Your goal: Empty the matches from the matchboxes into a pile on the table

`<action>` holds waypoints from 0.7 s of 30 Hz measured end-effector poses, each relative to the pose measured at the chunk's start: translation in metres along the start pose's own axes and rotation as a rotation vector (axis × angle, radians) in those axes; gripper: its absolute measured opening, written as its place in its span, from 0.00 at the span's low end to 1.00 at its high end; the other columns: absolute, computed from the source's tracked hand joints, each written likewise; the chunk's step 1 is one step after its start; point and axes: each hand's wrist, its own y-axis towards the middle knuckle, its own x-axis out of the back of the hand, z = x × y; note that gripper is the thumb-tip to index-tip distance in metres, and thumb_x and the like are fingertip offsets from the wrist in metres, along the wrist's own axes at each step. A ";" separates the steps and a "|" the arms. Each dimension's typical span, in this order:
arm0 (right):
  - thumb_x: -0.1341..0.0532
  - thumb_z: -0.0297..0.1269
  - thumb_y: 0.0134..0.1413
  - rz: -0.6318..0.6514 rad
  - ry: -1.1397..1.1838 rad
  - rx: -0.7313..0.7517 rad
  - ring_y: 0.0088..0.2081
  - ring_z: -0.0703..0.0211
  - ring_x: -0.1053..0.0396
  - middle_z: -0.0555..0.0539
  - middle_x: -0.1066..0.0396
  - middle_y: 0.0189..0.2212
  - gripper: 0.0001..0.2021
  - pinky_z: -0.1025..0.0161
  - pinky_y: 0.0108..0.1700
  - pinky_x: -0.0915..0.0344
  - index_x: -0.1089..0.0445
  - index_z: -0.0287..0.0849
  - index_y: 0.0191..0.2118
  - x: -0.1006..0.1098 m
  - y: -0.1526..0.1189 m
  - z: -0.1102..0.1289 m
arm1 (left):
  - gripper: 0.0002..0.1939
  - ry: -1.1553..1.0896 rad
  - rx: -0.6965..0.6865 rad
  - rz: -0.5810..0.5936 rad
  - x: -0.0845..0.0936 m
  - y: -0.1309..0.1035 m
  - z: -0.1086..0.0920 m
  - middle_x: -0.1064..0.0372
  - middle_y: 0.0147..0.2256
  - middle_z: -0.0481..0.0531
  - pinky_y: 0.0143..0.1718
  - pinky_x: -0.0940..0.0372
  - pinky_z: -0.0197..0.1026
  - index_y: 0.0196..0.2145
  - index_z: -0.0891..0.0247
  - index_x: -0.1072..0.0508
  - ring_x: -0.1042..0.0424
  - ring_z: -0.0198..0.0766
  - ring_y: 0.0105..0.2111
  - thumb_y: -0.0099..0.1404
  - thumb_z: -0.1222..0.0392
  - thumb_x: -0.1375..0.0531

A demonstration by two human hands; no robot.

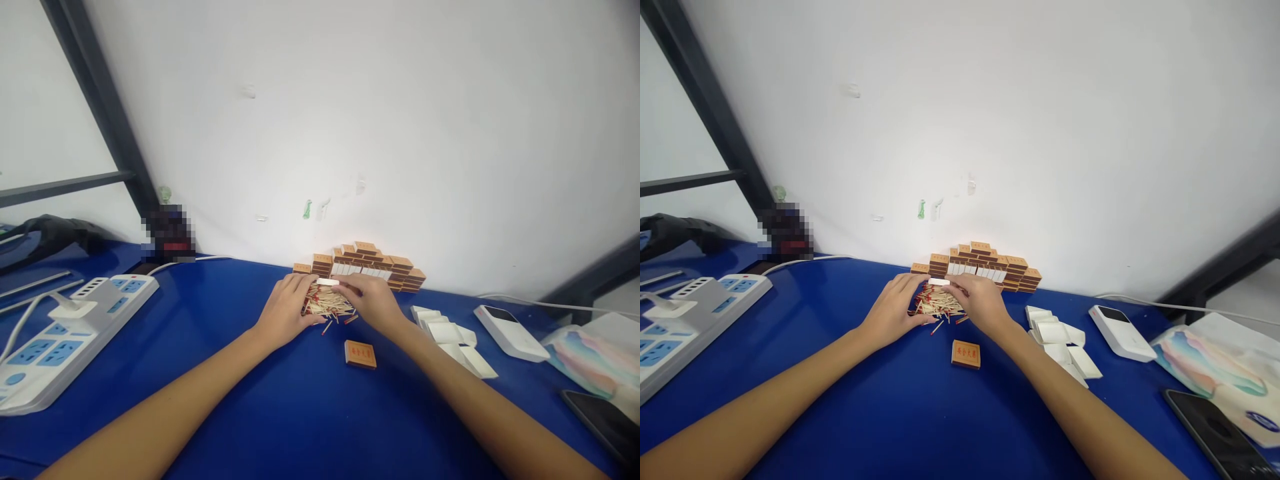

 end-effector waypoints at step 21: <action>0.39 0.63 0.56 0.112 0.023 -0.675 0.21 0.62 0.41 0.51 0.38 0.16 0.28 0.64 0.27 0.42 0.32 0.42 0.21 0.174 -0.080 -0.077 | 0.24 -0.046 -0.185 0.019 0.003 -0.007 -0.034 0.32 0.58 0.57 0.64 0.43 0.60 0.55 0.55 0.27 0.39 0.54 0.62 0.65 0.43 0.36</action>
